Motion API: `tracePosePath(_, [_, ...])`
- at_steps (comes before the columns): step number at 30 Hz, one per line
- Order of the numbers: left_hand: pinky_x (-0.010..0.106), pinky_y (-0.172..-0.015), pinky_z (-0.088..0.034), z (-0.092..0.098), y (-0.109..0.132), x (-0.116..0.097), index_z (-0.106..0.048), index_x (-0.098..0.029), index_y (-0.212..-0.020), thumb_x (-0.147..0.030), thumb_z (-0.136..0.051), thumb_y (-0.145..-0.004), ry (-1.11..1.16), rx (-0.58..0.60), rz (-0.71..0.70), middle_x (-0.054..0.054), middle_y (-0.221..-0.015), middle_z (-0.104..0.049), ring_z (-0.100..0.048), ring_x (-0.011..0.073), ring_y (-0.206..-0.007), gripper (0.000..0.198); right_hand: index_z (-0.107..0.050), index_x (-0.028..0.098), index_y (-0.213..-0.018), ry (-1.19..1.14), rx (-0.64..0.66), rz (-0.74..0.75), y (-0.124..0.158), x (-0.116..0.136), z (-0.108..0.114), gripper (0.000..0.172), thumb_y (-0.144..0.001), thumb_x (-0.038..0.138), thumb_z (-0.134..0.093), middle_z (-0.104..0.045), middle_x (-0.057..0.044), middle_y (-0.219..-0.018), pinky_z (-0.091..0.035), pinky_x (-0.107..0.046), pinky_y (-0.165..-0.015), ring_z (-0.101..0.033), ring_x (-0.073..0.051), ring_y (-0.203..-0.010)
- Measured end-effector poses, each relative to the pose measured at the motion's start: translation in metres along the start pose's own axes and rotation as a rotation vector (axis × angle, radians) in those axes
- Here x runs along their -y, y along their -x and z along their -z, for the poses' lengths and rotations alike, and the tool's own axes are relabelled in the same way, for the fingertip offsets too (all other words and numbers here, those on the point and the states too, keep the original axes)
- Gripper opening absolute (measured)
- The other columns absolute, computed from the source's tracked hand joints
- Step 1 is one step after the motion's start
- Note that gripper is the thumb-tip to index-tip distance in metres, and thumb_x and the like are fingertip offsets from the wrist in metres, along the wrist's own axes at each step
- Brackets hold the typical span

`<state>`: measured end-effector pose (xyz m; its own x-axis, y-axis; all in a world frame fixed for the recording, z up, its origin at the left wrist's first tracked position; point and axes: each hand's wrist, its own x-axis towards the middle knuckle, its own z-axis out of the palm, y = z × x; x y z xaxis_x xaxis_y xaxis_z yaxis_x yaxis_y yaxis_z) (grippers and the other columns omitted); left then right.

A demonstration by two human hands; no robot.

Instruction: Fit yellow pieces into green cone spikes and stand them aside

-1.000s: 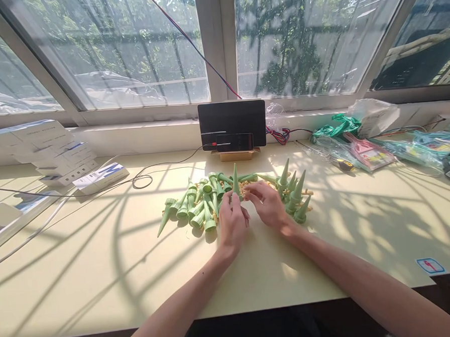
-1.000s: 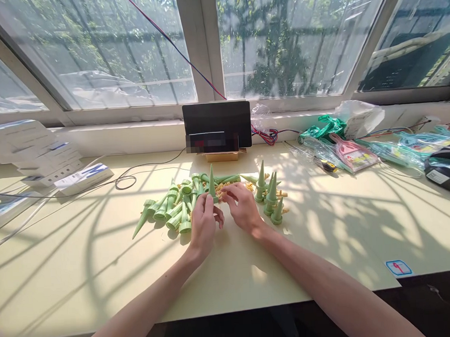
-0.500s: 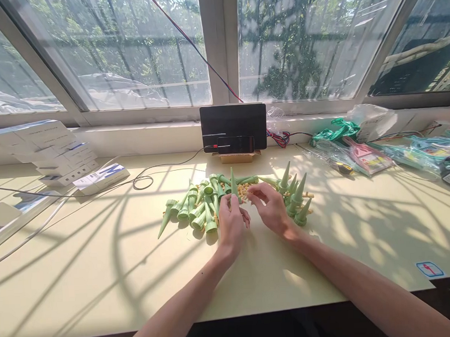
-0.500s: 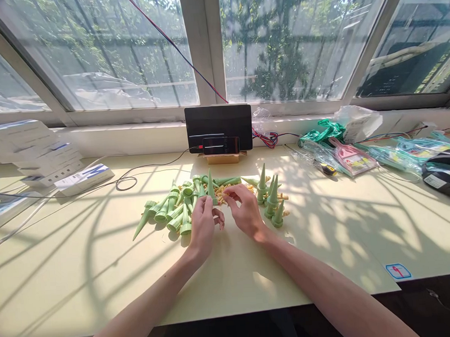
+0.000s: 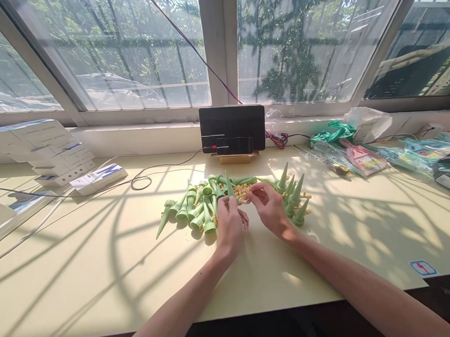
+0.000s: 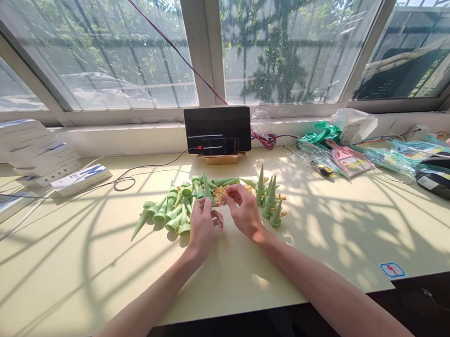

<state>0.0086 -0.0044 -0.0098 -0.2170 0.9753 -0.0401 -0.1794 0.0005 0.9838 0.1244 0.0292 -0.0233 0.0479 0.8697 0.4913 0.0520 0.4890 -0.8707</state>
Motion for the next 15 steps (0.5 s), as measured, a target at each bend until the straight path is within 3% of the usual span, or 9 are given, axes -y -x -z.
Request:
tracePosePath(5, [0.025, -0.041, -0.037, -0.0016, 0.0018, 0.0016, -0.043, -0.025, -0.095, -0.045, -0.051, -0.100, -0.006, 0.008, 0.015, -0.006, -0.069, -0.058, -0.049, 0.0102, -0.041, 0.023, -0.062, 0.023, -0.094, 0.058, -0.004, 0.020, 0.0012, 0.0015, 0.0007, 0.025, -0.093, 0.048, -0.070, -0.071, -0.005, -0.085, -0.064, -0.039, -0.068, -0.072, -0.022, -0.073])
tracePosePath(15, [0.023, -0.039, -0.036, -0.0044, 0.0070, -0.0050, -0.045, -0.023, -0.087, -0.040, -0.037, -0.104, 0.049, 0.037, 0.062, 0.000, -0.088, -0.063, -0.050, 0.0079, -0.045, 0.026, -0.061, 0.023, -0.090, 0.120, 0.003, -0.008, 0.0002, 0.0033, 0.0016, 0.028, -0.095, 0.051, -0.065, -0.070, -0.004, -0.079, -0.060, -0.036, -0.066, -0.070, -0.021, -0.072])
